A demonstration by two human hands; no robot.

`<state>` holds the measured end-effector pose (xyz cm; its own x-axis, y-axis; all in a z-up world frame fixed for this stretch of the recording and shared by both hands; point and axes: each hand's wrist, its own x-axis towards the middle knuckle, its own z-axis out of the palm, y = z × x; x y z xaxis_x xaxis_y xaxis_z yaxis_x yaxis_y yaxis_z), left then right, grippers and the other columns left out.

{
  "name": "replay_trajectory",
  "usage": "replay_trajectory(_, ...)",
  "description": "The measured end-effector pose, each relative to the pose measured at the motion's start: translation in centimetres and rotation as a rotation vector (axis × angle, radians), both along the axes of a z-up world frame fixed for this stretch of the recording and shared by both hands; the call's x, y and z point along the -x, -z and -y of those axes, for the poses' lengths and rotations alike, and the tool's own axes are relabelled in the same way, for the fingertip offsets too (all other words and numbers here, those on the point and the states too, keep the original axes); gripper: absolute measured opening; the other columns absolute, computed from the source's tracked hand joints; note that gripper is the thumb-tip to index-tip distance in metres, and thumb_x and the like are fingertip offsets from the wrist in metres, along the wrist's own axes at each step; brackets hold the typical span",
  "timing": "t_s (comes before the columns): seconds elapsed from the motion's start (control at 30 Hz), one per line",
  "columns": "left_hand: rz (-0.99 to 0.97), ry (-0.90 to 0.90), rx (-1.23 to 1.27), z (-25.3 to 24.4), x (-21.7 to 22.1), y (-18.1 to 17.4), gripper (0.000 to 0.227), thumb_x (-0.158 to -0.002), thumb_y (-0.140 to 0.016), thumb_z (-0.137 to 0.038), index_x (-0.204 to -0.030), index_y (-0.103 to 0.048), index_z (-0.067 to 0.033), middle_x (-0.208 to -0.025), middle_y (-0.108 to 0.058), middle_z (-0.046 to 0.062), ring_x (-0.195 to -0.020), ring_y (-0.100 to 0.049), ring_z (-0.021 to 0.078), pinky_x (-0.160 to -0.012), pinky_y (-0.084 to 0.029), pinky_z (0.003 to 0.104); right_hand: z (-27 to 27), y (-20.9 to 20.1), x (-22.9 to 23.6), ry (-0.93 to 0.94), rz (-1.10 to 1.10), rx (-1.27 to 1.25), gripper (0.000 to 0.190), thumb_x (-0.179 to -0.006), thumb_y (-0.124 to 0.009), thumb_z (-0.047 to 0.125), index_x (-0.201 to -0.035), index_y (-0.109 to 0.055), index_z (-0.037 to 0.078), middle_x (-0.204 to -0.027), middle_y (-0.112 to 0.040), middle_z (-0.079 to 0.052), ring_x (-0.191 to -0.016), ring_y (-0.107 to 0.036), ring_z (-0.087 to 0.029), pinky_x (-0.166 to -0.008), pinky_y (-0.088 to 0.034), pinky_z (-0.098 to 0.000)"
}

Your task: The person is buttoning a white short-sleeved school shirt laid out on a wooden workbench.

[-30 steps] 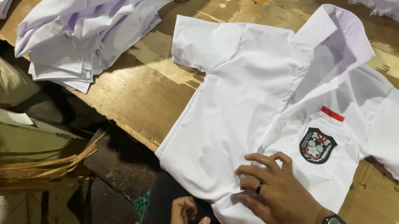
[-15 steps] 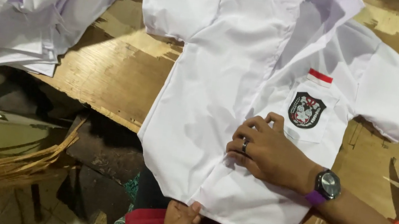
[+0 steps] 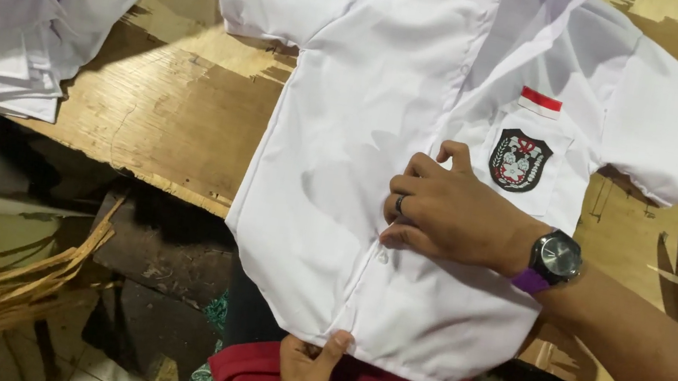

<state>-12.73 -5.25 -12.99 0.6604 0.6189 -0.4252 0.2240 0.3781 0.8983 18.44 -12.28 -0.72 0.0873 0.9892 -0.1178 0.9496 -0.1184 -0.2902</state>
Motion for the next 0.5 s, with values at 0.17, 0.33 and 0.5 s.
replay_trajectory(0.17, -0.039, 0.040, 0.040, 0.0, 0.3, 0.8, 0.033, -0.083, -0.082, -0.029, -0.067, -0.069, -0.0037, -0.065, -0.059, -0.002, -0.063, -0.052, 0.0105, -0.054, -0.041, 0.032, -0.1, -0.6, -2.2, -0.009, 0.129, -0.011, 0.046, -0.092, -0.061, 0.064, -0.083, -0.073, 0.021, -0.086, -0.066, 0.008, -0.107, -0.058, -0.021, -0.100, -0.029, -0.0598)
replay_trajectory(0.33, -0.197, 0.024, 0.057, 0.2, 0.7, 1.5, 0.030, -0.075, -0.086, -0.028, -0.073, -0.078, 0.0012, -0.066, -0.073, 0.007, -0.065, -0.066, 0.0155, -0.056, -0.052, 0.033, 0.0, -0.6, -5.0, -0.008, 0.256, -0.159, 0.047, -0.092, -0.063, 0.063, -0.076, -0.071, 0.020, -0.096, -0.070, 0.012, -0.125, -0.059, -0.022, -0.100, -0.028, -0.0567)
replay_trajectory(0.5, -0.051, 0.060, 0.070, 0.3, 0.2, 0.0, 0.032, -0.075, -0.083, -0.025, -0.085, -0.084, 0.0058, -0.078, -0.084, 0.012, -0.076, -0.075, 0.0192, -0.064, -0.059, 0.033, -0.1, 0.3, -6.7, 0.022, 0.311, -0.066, 0.061, -0.094, -0.056, 0.071, -0.071, -0.068, 0.016, -0.069, -0.066, 0.008, -0.070, -0.060, -0.017, -0.101, -0.033, -0.0501)
